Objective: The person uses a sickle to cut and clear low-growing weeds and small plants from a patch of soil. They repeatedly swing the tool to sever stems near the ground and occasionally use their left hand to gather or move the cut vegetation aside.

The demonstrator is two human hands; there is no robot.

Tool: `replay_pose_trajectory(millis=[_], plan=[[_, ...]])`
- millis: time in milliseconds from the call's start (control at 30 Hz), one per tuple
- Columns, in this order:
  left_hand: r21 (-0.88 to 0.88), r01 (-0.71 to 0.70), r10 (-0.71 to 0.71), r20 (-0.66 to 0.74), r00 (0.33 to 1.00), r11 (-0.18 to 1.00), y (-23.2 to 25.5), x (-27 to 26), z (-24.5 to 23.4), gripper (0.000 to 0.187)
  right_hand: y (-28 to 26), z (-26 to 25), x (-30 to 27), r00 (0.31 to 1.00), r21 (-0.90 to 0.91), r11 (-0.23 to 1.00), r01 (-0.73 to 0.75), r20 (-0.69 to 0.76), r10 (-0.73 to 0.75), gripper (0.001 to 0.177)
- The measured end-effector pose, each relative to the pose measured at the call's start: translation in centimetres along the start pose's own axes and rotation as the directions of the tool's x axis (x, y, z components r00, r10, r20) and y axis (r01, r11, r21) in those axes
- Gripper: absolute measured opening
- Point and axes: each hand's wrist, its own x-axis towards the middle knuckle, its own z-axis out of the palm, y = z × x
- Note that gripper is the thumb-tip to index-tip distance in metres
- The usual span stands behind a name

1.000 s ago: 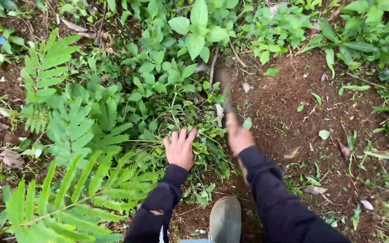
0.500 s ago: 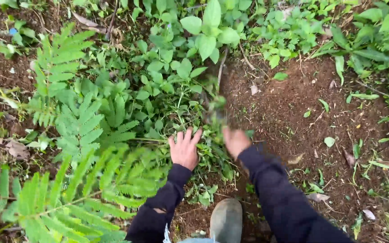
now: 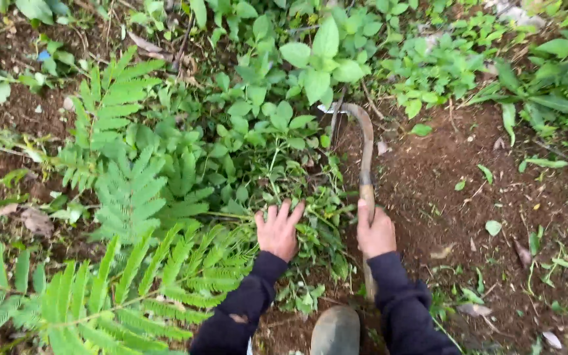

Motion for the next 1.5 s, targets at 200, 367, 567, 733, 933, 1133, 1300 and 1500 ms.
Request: replay_pose_trajectory(millis=[200, 367, 567, 733, 933, 1133, 1300, 1500], plan=[[-0.027, -0.004, 0.004, -0.006, 1.000, 1.000, 0.3, -0.2, -0.2, 0.076, 0.4, -0.2, -3.1, 0.962, 0.324, 0.927, -0.191, 0.248, 0.111, 0.049], [-0.014, -0.007, 0.005, -0.166, 0.986, 1.000, 0.3, 0.0, 0.2, 0.080, -4.9, 0.9, -3.2, 0.990, -0.098, 0.989, -0.110, -0.096, 0.101, 0.052], [-0.020, -0.019, 0.015, -0.207, 0.978, 1.000, 0.2, 0.1, 0.2, 0.079, -10.2, 0.3, -1.6, 0.975, -0.279, 0.958, -0.063, 0.187, 0.119, 0.070], [-0.066, 0.004, -0.001, 0.038, 0.999, 0.998, 0.2, 1.0, -0.9, 0.069, -1.9, -1.0, -9.3, 0.951, -0.389, 0.914, 0.117, 0.310, 0.010, 0.062], [-0.056, 0.015, -0.017, -0.024, 1.000, 0.998, 0.1, 0.1, 0.6, 0.075, -2.8, 1.6, 1.1, 0.998, -0.379, 0.925, -0.009, 0.061, 0.035, 0.055], [-0.101, 0.003, -0.007, -0.034, 0.999, 0.995, 0.2, 0.5, -2.0, 0.071, 1.7, 0.9, -4.6, 0.971, -0.507, 0.854, 0.119, 0.238, 0.007, 0.047], [-0.132, 0.013, -0.022, -0.067, 0.998, 0.991, 0.0, 0.9, 2.4, 0.068, 1.9, -0.3, 0.3, 0.979, -0.428, 0.896, 0.118, 0.201, -0.033, 0.048], [-0.110, -0.032, 0.033, 0.006, 0.999, 0.993, -0.8, 0.7, 0.7, 0.075, -11.1, -6.1, -5.6, 0.919, -0.279, 0.908, 0.312, 0.332, -0.213, 0.045]])
